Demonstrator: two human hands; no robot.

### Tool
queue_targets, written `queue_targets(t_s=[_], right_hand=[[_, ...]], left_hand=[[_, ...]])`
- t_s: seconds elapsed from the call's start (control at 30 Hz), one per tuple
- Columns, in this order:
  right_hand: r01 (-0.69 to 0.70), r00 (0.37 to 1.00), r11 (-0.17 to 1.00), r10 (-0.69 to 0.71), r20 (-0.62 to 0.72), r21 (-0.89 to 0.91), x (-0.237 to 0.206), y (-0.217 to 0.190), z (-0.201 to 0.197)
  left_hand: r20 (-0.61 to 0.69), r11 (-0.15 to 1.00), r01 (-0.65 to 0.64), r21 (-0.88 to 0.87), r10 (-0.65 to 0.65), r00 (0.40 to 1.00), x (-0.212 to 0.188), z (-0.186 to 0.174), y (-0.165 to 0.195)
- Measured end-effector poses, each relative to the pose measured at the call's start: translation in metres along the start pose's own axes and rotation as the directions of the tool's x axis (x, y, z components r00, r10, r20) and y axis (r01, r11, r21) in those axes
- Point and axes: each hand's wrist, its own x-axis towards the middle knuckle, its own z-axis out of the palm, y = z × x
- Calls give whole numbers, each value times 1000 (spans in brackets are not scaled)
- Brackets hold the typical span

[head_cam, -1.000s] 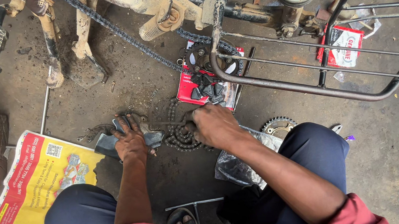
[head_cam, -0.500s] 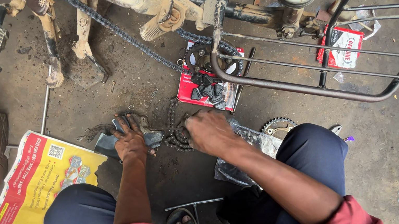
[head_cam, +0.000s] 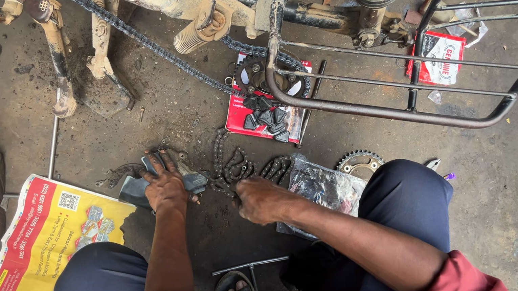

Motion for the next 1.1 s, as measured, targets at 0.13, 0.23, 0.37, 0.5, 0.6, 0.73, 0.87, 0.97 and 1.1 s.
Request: queue_targets(t_s=[0.13,0.23,0.37,0.5,0.6,0.73,0.87,0.97,1.1], right_hand=[[-184,975,382,186,120,906,-2,6,4],[-210,976,29,70,207,977,-14,0,6],[-403,888,224,330,320,887,-33,-24,30],[-407,898,400,338,280,822,-36,-8,34],[-331,939,496,258,228,803,-22,19,24],[-135,988,906,152,-12,402,-6,34,7],[-30,996,996,22,-92,-86,-6,28,-14],[-98,994,979,86,-70,-176,-17,15,-25],[-161,985,944,133,-112,-287,-27,-4,-31]], left_hand=[[9,1000,-4,1,4,1000,2,-1,0],[17,1000,12,-17,-12,1000,3,1,1],[6,1000,16,-18,-15,1000,4,3,4],[18,999,26,-21,-25,1000,4,2,5],[6,1000,18,-13,-18,1000,3,-1,5],[31,1000,3,2,-3,1000,3,-3,6],[44,999,26,-33,-24,999,5,-1,7],[-13,1000,16,-18,-16,1000,8,1,7],[-29,1000,9,0,-9,1000,6,-1,6]])
